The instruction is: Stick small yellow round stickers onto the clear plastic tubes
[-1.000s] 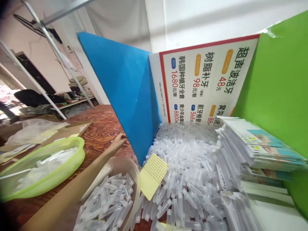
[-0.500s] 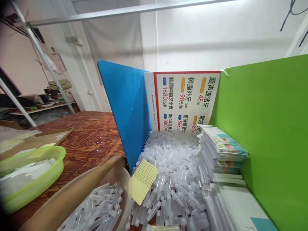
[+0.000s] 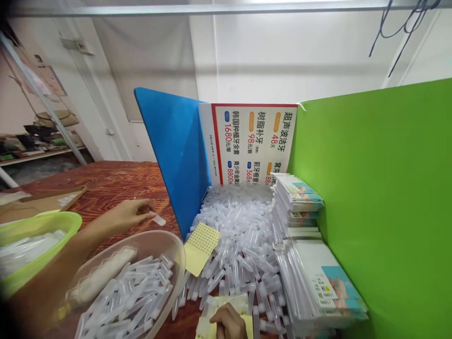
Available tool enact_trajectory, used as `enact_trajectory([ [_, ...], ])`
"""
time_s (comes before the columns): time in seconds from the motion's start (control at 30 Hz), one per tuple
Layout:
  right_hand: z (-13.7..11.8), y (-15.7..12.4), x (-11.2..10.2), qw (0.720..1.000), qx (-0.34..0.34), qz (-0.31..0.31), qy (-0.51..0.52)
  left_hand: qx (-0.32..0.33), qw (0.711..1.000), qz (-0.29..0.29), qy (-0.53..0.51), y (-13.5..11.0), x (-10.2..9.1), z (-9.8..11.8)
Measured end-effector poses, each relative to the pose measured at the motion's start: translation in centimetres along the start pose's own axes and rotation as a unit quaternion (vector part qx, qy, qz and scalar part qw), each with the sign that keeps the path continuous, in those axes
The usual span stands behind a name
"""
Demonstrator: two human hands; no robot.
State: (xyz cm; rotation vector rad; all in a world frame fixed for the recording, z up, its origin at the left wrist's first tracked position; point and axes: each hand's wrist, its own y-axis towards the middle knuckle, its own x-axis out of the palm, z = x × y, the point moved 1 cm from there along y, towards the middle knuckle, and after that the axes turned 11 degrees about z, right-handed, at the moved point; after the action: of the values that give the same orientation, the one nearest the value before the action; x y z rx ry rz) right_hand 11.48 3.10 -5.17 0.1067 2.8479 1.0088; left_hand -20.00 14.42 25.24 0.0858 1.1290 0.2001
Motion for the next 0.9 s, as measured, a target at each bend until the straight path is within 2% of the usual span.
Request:
enact_trajectory([
  [0.07, -1.7, 0.4, -0.5, 0.999, 0.024, 0.017, 0.029, 0.068, 0.995, -0.033, -0.063, -5.0, -0.1, 2.2],
  [0.13, -3.8, 0.9, -1.2, 0.996, 0.068, 0.012, 0.060, 0.104, 0.985, -0.083, -0.111, -10.2, 1.6, 4.7],
  [0.23, -6.4, 1.4, -2.1, 0.974, 0.181, -0.039, 0.135, 0.090, 0.972, -0.129, -0.173, -16.2, 6.6, 8.0],
  [0.3, -7.3, 1.2, -2.4, 0.955, 0.234, -0.081, 0.164, 0.067, 0.963, -0.148, -0.216, -18.3, 10.8, 9.1],
  [0.4, -7.5, 0.0, -2.8, 0.942, 0.290, -0.084, 0.146, 0.039, 0.952, -0.124, -0.278, -20.0, 16.8, 9.0],
  [0.47, -7.1, -0.9, -3.1, 0.940, 0.319, -0.030, 0.116, 0.028, 0.948, -0.091, -0.302, -21.2, 20.0, 8.2],
  [0.57, -6.5, -1.8, -4.1, 0.935, 0.336, 0.084, 0.069, 0.031, 0.967, -0.009, -0.254, -23.3, 23.0, 6.3],
  [0.63, -6.0, -2.1, -4.8, 0.930, 0.340, 0.135, 0.044, 0.051, 0.979, 0.002, -0.197, -24.6, 24.2, 4.8],
  [0.7, -5.7, -2.1, -5.5, 0.928, 0.337, 0.154, 0.030, 0.076, 0.986, -0.004, -0.145, -25.2, 24.8, 3.4],
  [0.8, -5.4, -1.8, -5.9, 0.937, 0.317, 0.144, 0.026, 0.103, 0.991, -0.009, -0.086, -24.9, 25.2, 2.0],
  [0.9, -5.6, -1.4, -5.5, 0.951, 0.285, 0.116, -0.012, 0.112, 0.992, -0.035, -0.051, -23.8, 24.9, 1.6],
])
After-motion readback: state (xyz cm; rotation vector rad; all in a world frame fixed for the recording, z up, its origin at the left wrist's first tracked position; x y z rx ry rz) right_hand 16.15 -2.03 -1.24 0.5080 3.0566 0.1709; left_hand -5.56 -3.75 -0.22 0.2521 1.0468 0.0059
